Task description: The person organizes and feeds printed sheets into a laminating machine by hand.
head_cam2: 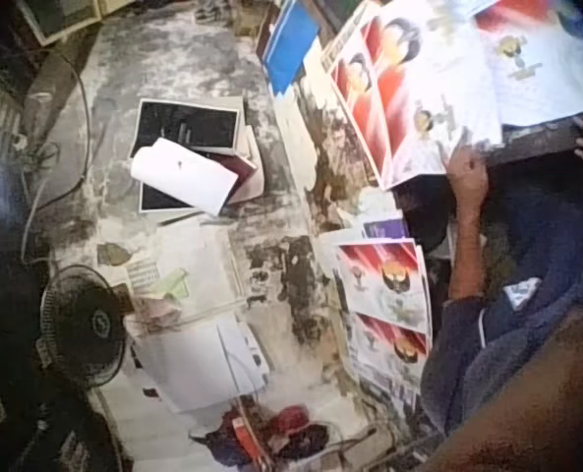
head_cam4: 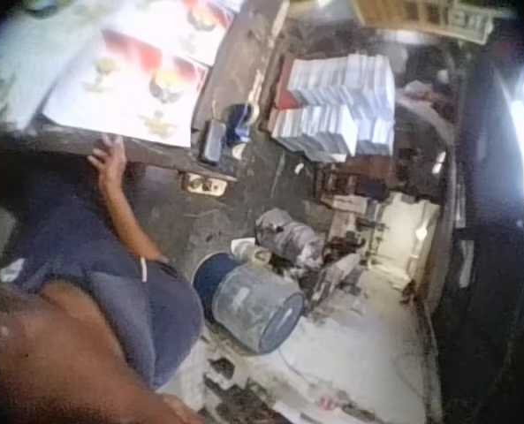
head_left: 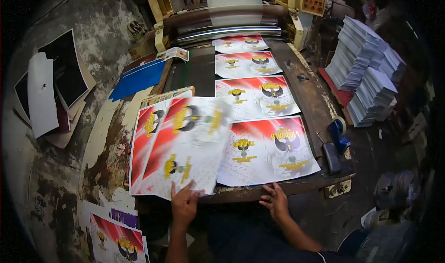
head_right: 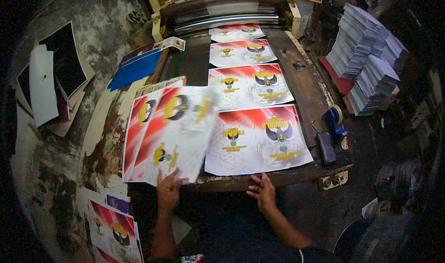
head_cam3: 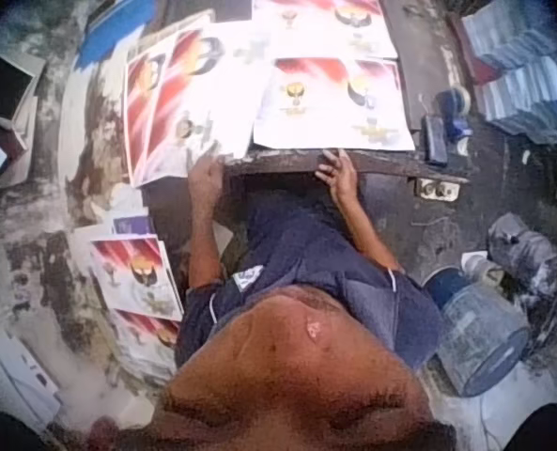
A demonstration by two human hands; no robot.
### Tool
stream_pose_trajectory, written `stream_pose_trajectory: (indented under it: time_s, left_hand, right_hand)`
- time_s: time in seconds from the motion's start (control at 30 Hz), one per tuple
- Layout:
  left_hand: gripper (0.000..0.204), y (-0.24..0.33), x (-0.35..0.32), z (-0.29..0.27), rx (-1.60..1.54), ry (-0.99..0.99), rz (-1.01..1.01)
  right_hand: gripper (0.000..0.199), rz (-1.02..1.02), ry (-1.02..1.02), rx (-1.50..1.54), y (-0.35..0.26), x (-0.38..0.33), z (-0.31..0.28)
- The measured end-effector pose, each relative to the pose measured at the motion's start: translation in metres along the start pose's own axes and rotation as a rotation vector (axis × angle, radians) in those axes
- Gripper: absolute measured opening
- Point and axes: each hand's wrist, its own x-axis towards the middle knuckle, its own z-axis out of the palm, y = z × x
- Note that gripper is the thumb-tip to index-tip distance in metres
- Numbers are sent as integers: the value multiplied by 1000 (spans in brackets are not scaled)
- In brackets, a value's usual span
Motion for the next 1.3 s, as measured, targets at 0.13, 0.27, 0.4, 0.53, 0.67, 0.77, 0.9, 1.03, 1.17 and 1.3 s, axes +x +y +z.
stream_pose_trajectory:
  time_s: [0.13,0.27,0.4,0.53,0.67,0.77,0.9,1.03,1.17,1.3]
  left_hand:
    - [19,9,-14,6,-140,-270,167]
    - [15,26,-16,12,-101,-478,309]
    - [39,26,-8,12,21,-481,368]
    - [96,0,25,10,297,-395,230]
    - [109,-35,33,15,477,-408,92]
    - [102,-43,19,21,516,-427,128]
    - [79,-54,12,27,398,-370,152]
    - [57,-65,4,25,188,-293,132]
    - [40,-63,-16,22,55,-213,88]
    - [32,-65,-46,21,32,-172,116]
  right_hand:
    - [63,36,-213,-41,-11,-3,-6]
    - [49,175,-381,-37,-4,14,-35]
    - [38,154,-223,15,12,9,-45]
    - [38,201,-200,38,24,-3,-65]
    - [30,262,-162,-91,40,-21,-80]
    - [40,288,-234,-80,52,-31,-93]
    - [45,222,-340,-125,56,-44,-100]
    - [45,262,-342,-125,50,-46,-99]
    - [43,300,-282,-100,51,-45,-94]
    - [40,231,-301,-72,72,-43,-111]
